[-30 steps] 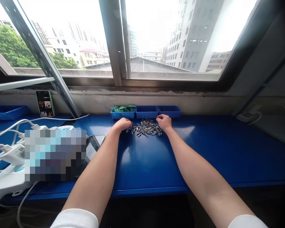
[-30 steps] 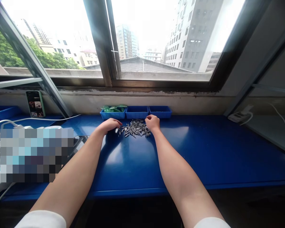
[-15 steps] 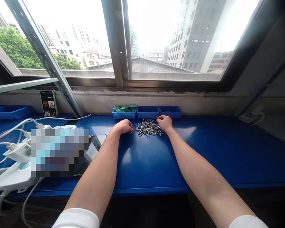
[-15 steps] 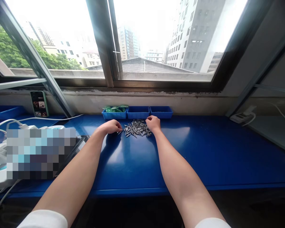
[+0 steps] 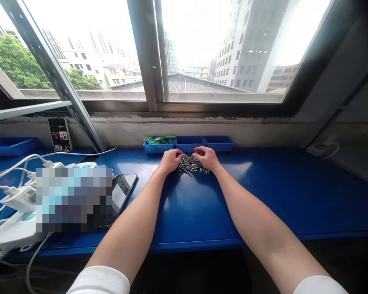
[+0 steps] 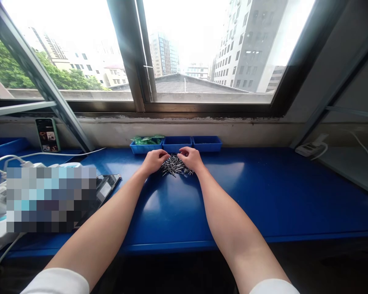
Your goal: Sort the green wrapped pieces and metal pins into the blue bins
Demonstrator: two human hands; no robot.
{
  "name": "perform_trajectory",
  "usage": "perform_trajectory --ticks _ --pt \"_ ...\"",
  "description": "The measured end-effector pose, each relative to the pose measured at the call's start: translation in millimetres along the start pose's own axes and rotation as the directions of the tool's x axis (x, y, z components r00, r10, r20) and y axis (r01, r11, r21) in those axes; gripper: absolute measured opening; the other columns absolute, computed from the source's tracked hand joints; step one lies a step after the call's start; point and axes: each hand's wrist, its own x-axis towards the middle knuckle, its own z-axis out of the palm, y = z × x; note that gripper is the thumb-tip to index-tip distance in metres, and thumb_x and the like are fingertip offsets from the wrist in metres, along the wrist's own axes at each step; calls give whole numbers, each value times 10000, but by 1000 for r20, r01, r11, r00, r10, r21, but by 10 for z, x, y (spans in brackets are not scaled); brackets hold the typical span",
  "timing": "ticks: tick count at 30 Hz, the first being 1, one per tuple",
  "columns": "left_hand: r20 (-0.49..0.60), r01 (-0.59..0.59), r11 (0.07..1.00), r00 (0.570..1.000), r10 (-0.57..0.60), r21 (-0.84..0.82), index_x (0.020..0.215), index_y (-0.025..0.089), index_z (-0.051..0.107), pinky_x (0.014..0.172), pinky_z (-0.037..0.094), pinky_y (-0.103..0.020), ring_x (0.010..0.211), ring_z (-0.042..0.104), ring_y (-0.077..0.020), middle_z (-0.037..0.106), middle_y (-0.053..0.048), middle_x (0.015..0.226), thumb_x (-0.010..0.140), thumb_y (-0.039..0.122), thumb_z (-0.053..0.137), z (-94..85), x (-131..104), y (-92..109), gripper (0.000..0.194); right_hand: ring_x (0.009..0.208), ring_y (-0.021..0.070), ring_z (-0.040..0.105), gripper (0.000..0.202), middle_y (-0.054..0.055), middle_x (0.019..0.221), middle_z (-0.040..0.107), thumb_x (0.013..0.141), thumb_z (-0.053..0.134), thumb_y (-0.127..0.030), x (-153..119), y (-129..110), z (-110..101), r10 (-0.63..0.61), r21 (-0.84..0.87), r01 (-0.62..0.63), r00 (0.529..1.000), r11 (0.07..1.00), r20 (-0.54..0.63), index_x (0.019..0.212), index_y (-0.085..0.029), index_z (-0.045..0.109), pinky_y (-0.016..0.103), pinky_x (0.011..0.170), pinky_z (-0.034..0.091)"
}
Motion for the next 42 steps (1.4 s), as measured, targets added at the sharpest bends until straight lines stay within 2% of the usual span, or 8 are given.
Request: perform_trajectory --ticks 8,17,22,26,28,33,38,42 --pt "-71 -101 987 993 93 -128 887 179 693 723 461 -246 770 614 -163 705 -34 842 839 321 520 142 -17 61 230 672 143 576 185 20 719 669 778 539 -302 5 -9 45 -14 -33 17 996 999 83 738 -183 674 258 645 436" --pt "-122 -85 987 990 68 -135 855 182 704 739 466 -261 774 627 -175 713 -42 825 832 288 524 174 7 30 211 702 166 619 222 27 709 685 651 658 -325 20 -34 54 94 435 -138 988 890 121 803 -168 696 274 668 481" --pt "-174 14 995 984 -31 -96 1029 162 664 814 466 -287 869 631 -197 702 -74 955 814 325 543 103 73 -61 296 779 190 638 250 45 794 711 655 628 -326 83 49 3 243 433 -191 968 881 -66 829 -168 716 306 740 499" --pt "-214 297 954 931 -297 -32 834 177 692 806 460 -315 884 631 -238 708 -79 890 766 277 543 -64 96 -212 192 903 205 645 313 51 930 712 657 604 -284 159 235 -61 352 392 -224 889 892 -293 935 -176 698 336 864 490" --pt "-225 323 946 920 -321 -31 827 188 688 803 458 -317 884 628 -239 706 -73 886 760 297 546 -104 85 -256 192 937 212 643 350 55 960 708 652 596 -258 186 316 -86 381 386 -240 857 891 -347 980 -175 684 351 899 484" --pt "-208 212 975 953 -220 -58 898 161 666 862 444 -318 929 611 -227 689 -95 943 826 370 482 19 49 -205 287 1038 232 610 493 84 1098 669 663 596 -258 209 413 -104 386 376 -248 851 893 -355 1145 -160 619 375 934 474" --pt "-52 86 996 995 -88 -26 998 143 632 923 415 -340 1037 566 -243 645 -128 1055 880 422 408 231 36 -63 377 1054 211 599 656 97 1200 619 705 588 -326 183 354 -89 351 350 -236 882 907 -314 1329 -163 472 328 903 482" --pt "-21 60 997 998 -61 -55 1027 126 615 933 401 -344 1056 556 -249 634 -143 1070 904 419 364 318 49 28 406 941 192 625 498 61 1030 687 733 541 -345 133 229 -86 314 173 -271 895 947 -317 1197 -170 594 292 853 482"
